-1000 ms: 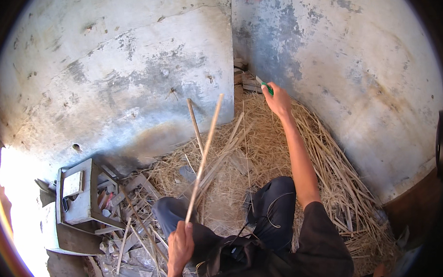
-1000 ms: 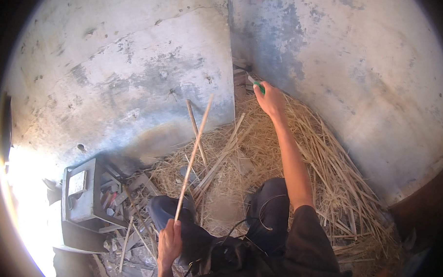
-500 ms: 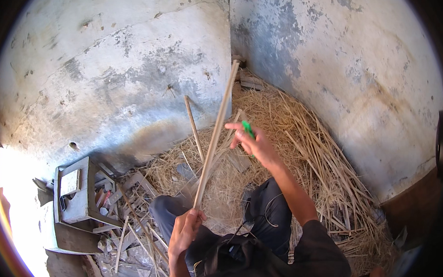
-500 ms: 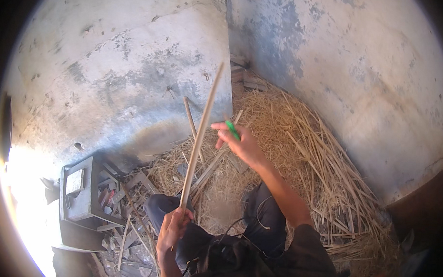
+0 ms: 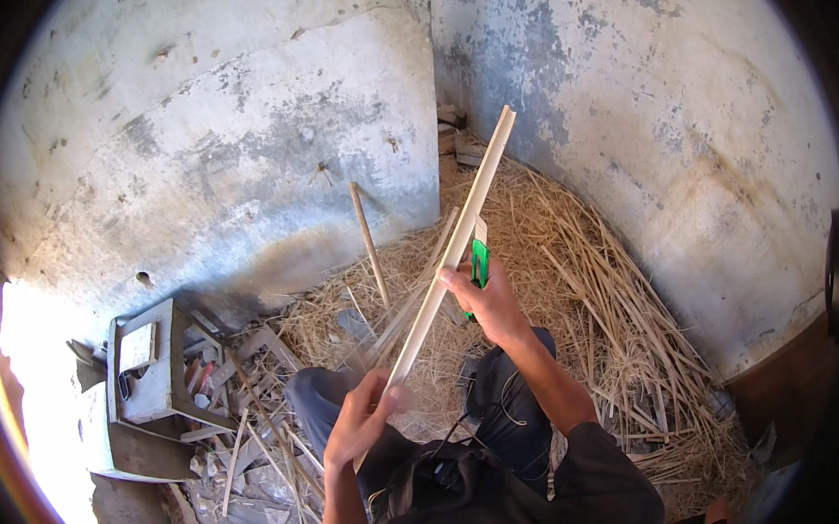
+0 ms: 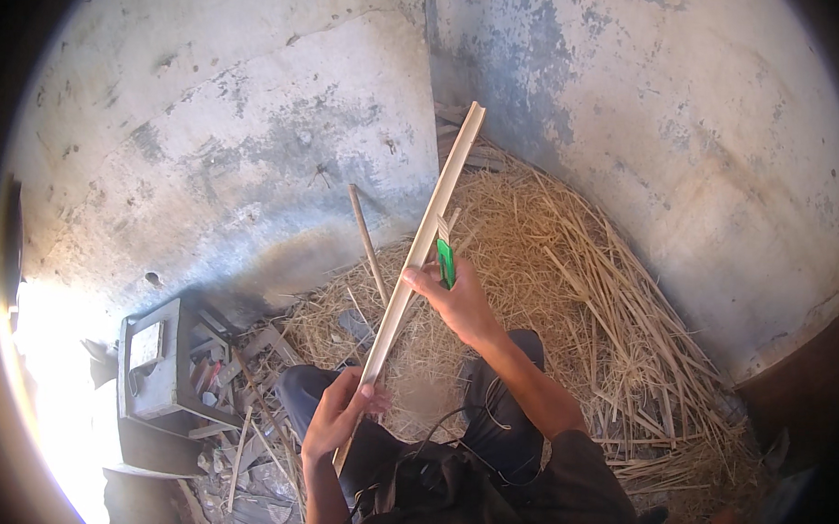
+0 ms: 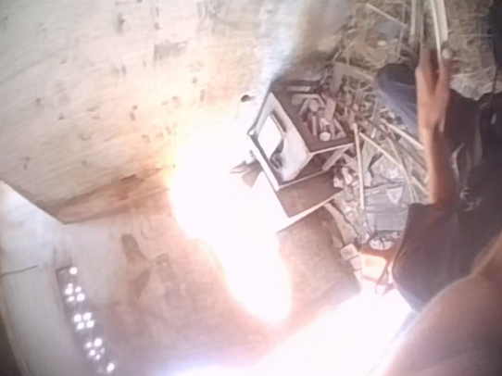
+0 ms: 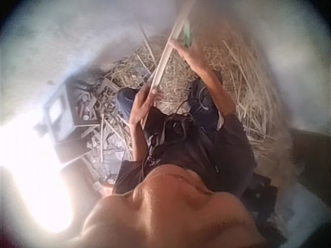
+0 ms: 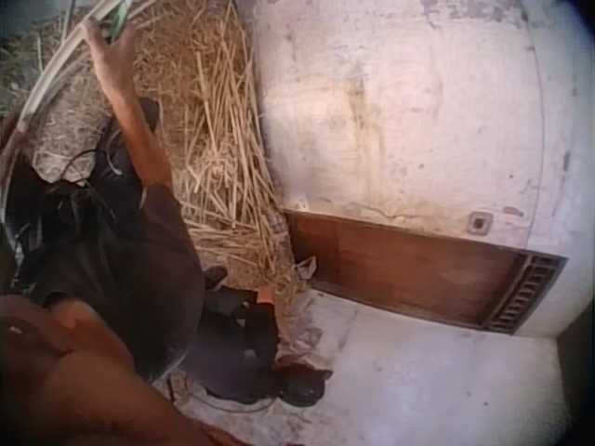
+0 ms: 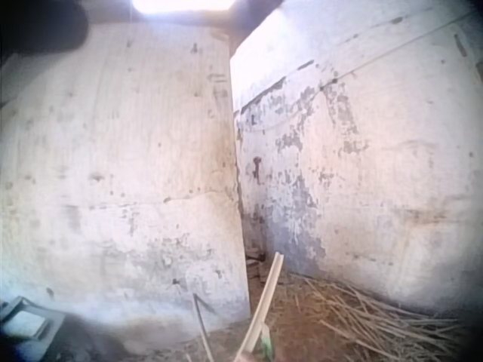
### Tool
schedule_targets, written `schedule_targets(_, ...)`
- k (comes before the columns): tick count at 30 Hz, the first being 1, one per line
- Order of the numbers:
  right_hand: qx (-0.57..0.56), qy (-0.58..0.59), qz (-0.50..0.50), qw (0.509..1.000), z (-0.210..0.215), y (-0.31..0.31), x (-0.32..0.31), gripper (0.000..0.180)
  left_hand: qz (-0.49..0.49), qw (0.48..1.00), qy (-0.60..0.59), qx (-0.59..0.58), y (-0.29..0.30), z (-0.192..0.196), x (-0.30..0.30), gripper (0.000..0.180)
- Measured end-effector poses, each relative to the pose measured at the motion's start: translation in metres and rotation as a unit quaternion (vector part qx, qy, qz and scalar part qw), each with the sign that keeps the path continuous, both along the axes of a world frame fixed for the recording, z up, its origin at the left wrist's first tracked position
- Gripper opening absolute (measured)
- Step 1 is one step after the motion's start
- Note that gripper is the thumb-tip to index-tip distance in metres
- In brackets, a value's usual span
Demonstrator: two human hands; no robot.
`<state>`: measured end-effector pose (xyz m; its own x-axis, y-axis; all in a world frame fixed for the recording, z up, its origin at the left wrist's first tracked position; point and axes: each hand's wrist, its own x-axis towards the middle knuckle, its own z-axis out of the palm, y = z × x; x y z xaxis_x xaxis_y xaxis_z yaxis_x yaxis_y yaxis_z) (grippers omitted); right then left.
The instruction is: The person sits on the floor and uses a green utility knife to peel the outer layer off a long bamboo stick. They hold the stick with their left hand and scrape the blade along its length with their right hand, removing thin strips of material.
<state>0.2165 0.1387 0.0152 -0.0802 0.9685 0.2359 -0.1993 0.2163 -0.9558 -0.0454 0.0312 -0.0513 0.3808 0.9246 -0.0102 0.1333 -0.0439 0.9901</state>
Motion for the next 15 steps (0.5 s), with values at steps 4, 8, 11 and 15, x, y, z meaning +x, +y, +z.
schedule_targets(4,-0.001,-0.013,0.005,1.000,0.002,-0.003,0.002,0.027,-0.061,0.981,-0.125,-0.133,0.011,0.029,0.009,0.058)
schedule_targets(8,0.055,0.008,-0.014,0.998,0.005,-0.007,-0.004,0.031,-0.028,0.986,-0.112,-0.121,0.012,0.035,0.010,0.060)
schedule_targets(11,0.090,-0.021,-0.024,0.995,-0.006,-0.015,0.006,0.033,0.025,0.998,-0.049,-0.039,0.004,0.049,0.016,0.055)
schedule_targets(15,0.155,-0.110,-0.003,0.982,-0.025,-0.025,0.011,0.034,0.081,0.996,0.018,0.039,0.001,0.061,0.028,0.041)
